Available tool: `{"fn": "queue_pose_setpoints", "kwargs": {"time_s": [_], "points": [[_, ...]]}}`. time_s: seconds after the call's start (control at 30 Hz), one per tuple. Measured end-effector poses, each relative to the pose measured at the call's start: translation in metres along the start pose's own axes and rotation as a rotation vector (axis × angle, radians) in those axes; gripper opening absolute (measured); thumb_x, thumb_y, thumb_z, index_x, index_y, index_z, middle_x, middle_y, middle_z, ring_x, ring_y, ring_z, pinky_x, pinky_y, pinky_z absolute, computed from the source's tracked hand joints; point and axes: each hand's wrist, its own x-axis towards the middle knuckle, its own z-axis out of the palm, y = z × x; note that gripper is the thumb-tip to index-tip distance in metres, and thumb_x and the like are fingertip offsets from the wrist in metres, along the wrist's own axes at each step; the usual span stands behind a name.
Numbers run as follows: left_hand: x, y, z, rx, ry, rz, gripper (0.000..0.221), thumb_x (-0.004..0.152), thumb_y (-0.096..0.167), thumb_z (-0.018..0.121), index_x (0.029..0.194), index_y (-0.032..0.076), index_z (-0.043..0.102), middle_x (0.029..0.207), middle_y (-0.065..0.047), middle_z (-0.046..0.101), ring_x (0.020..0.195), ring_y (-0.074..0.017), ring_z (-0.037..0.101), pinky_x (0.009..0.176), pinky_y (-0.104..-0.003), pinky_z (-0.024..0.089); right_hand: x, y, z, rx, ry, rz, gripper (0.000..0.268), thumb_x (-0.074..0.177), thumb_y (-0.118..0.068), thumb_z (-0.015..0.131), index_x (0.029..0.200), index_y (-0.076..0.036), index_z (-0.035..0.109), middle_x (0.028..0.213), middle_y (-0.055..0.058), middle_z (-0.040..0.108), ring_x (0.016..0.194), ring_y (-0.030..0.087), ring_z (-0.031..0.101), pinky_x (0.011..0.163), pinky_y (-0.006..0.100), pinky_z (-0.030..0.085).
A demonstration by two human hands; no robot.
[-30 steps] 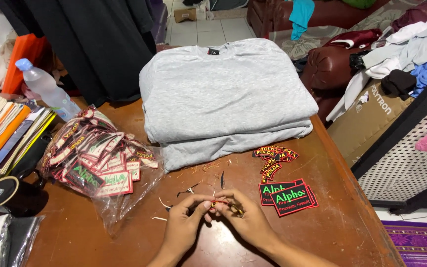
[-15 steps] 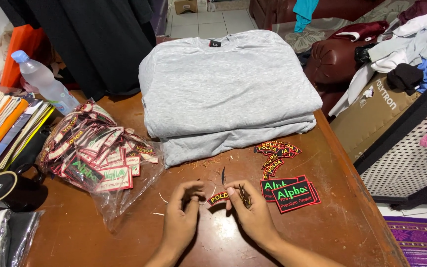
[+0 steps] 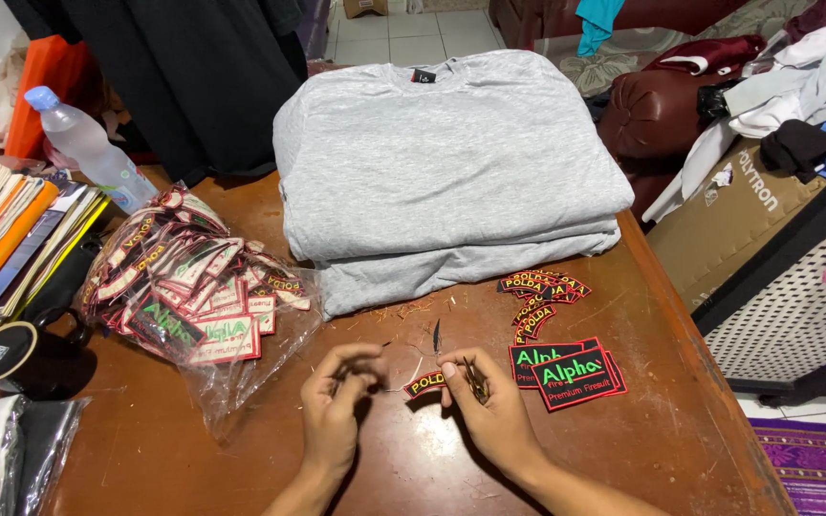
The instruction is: Trimming loose threads from embroidered patches using small scissors on a wooden table.
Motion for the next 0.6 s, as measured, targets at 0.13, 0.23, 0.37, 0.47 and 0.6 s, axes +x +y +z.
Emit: {"fn": "queue_pose_setpoints", "kwargs": {"time_s": [0.13, 0.23, 0.37, 0.47, 0.6], "points": [[0.000, 0.013, 0.008, -0.054, 0.041, -0.031, 0.064, 0.103, 0.035, 0.040, 0.082, -0.010, 0.082, 0.119, -0.017, 0.080, 0.100, -0.0237, 0.069, 0.070, -0.031, 0.053, -0.001, -0.003, 0.000, -0.014, 0.005, 0.004, 0.014, 0.100, -0.018, 0.061, 0.103, -0.007, 0.069, 0.065, 0.003, 0.065, 0.063, 0.011, 0.062, 0.064, 0.024, 0.048], [0.000, 0.012, 0.006, 0.065, 0.037, 0.064, 0.050, 0.098, 0.023, 0.052, 0.063, 0.005, 0.082, 0.142, -0.006, 0.070, 0.107, -0.0202, 0.068, 0.094, -0.036, 0.053, 0.000, -0.003, -0.001, -0.019, 0.012, 0.016, 0.014, 0.100, -0.018, 0.061, 0.103, -0.007, 0.069, 0.065, 0.002, 0.065, 0.063, 0.010, 0.061, 0.064, 0.024, 0.048], [-0.001, 0.008, 0.002, 0.042, -0.036, 0.045, 0.053, 0.082, -0.011, 0.041, 0.040, 0.001, 0.071, 0.136, -0.012, 0.073, 0.113, -0.0178, 0.070, 0.089, -0.031, 0.061, 0.000, -0.005, 0.000, -0.024, 0.034, 0.018, 0.015, 0.100, -0.019, 0.061, 0.103, -0.007, 0.070, 0.065, 0.002, 0.065, 0.062, 0.011, 0.062, 0.065, 0.024, 0.049], [-0.001, 0.001, 0.001, -0.014, -0.041, 0.017, 0.054, 0.085, -0.011, 0.041, 0.041, -0.004, 0.071, 0.125, -0.015, 0.078, 0.097, -0.0238, 0.076, 0.082, -0.028, 0.062, 0.000, -0.006, -0.001, -0.035, 0.060, -0.011, 0.015, 0.100, -0.019, 0.061, 0.103, -0.008, 0.070, 0.064, 0.002, 0.064, 0.060, 0.011, 0.060, 0.062, 0.025, 0.048], [-0.003, 0.005, 0.003, -0.028, -0.027, 0.026, 0.054, 0.086, -0.003, 0.039, 0.046, -0.004, 0.075, 0.125, -0.012, 0.078, 0.095, -0.0229, 0.074, 0.082, -0.031, 0.060, 0.002, -0.004, 0.001, -0.005, 0.132, -0.063, 0.014, 0.099, -0.017, 0.062, 0.104, -0.006, 0.069, 0.065, 0.003, 0.064, 0.062, 0.011, 0.061, 0.062, 0.025, 0.051]]}}
